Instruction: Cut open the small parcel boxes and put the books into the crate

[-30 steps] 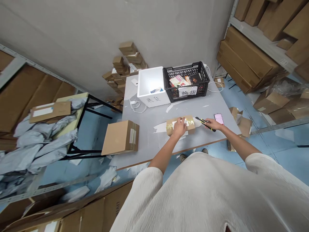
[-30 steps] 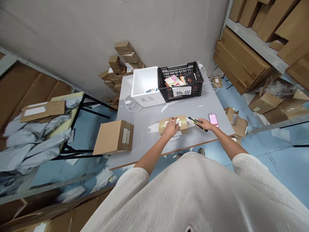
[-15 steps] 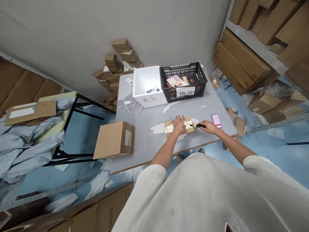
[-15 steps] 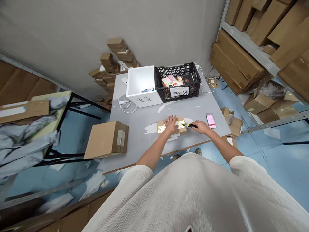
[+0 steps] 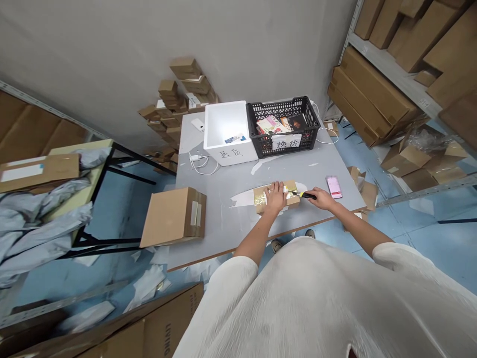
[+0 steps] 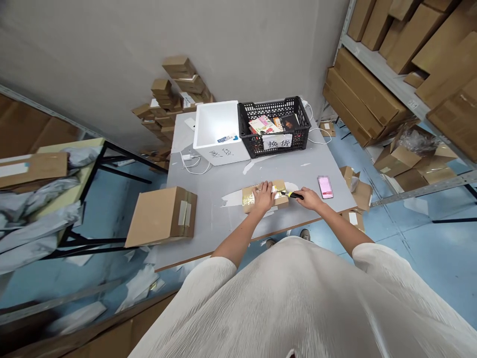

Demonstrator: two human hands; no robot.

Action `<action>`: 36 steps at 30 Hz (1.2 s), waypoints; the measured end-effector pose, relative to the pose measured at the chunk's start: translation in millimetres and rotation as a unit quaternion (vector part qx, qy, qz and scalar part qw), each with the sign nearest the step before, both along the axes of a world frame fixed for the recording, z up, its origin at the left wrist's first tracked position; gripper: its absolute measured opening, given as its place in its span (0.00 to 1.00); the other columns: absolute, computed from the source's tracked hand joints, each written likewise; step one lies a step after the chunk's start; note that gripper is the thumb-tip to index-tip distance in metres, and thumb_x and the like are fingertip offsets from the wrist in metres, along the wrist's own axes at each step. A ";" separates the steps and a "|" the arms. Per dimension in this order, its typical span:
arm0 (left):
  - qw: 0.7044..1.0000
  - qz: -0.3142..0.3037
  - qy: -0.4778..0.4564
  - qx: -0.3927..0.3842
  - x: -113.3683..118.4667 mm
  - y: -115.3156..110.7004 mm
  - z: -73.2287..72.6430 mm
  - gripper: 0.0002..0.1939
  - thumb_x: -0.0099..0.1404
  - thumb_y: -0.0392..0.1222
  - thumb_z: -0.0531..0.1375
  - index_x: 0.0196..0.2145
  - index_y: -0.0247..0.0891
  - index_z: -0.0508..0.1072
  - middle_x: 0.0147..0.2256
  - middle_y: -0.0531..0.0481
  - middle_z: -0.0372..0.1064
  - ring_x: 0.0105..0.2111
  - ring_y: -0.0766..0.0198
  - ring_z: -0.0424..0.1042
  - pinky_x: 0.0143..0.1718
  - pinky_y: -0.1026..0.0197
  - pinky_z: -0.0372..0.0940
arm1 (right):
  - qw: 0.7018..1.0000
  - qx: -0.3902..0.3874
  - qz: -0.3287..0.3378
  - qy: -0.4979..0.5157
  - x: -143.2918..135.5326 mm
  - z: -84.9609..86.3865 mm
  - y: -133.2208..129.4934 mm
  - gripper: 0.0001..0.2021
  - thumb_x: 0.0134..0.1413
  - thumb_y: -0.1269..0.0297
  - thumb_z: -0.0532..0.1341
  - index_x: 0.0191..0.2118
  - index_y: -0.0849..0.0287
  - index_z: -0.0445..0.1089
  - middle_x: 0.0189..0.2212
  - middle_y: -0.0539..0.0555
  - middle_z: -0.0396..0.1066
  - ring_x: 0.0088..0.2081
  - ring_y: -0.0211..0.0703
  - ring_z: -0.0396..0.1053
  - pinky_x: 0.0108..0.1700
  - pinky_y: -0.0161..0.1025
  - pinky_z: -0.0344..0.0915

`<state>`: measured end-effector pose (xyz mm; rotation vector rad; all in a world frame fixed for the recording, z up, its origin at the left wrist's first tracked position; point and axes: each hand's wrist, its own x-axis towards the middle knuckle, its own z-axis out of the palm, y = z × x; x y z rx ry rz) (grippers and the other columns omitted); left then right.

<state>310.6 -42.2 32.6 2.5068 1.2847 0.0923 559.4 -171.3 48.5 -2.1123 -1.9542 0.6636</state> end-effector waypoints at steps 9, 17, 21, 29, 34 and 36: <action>0.999 0.021 -0.033 0.010 0.4 -8.7 -7.6 0.33 0.82 0.50 0.43 0.79 0.39 0.58 0.77 0.34 0.55 0.78 0.44 0.51 0.75 0.33 0.44 | 0.998 0.053 -0.027 0.016 -5.3 -23.3 -6.1 0.24 0.75 0.55 0.58 0.71 0.50 0.72 0.52 0.62 0.74 0.55 0.57 0.73 0.59 0.48 0.70; 0.999 0.024 -0.032 0.012 -0.4 -11.9 -7.0 0.34 0.80 0.50 0.47 0.78 0.38 0.59 0.77 0.33 0.55 0.79 0.43 0.50 0.77 0.33 0.42 | 0.979 0.058 -0.191 0.043 39.9 -31.9 -4.5 0.27 0.70 0.56 0.58 0.69 0.57 0.71 0.56 0.64 0.74 0.59 0.60 0.72 0.61 0.50 0.70; 0.999 0.022 -0.034 0.014 -2.7 -11.9 -5.3 0.35 0.77 0.49 0.52 0.78 0.38 0.59 0.79 0.34 0.50 0.80 0.44 0.47 0.78 0.35 0.41 | 0.968 0.028 -0.244 0.057 41.6 -47.7 -2.8 0.25 0.65 0.62 0.61 0.65 0.60 0.74 0.57 0.64 0.76 0.59 0.59 0.72 0.61 0.49 0.70; 1.000 0.007 0.024 -0.013 -45.5 -19.3 0.6 0.42 0.74 0.62 0.60 0.78 0.46 0.57 0.78 0.37 0.53 0.80 0.42 0.46 0.79 0.38 0.39 | 0.957 -0.041 -0.279 0.063 36.2 -93.7 -12.4 0.22 0.64 0.56 0.64 0.60 0.58 0.76 0.55 0.65 0.75 0.55 0.58 0.75 0.55 0.46 0.72; 0.998 0.015 0.060 -0.025 -55.1 -19.9 4.2 0.39 0.79 0.61 0.53 0.80 0.47 0.54 0.79 0.40 0.50 0.80 0.44 0.44 0.79 0.37 0.40 | 0.955 -0.064 -0.285 0.051 37.7 -119.5 -5.2 0.21 0.63 0.53 0.66 0.57 0.58 0.76 0.53 0.66 0.77 0.54 0.59 0.75 0.52 0.45 0.71; 0.997 0.020 0.062 -0.029 -54.5 -22.3 3.5 0.38 0.78 0.60 0.55 0.79 0.47 0.55 0.79 0.40 0.51 0.80 0.44 0.46 0.78 0.38 0.42 | 0.954 -0.080 -0.286 0.046 37.2 -125.6 0.6 0.22 0.64 0.53 0.66 0.58 0.59 0.74 0.54 0.67 0.76 0.55 0.59 0.75 0.53 0.46 0.71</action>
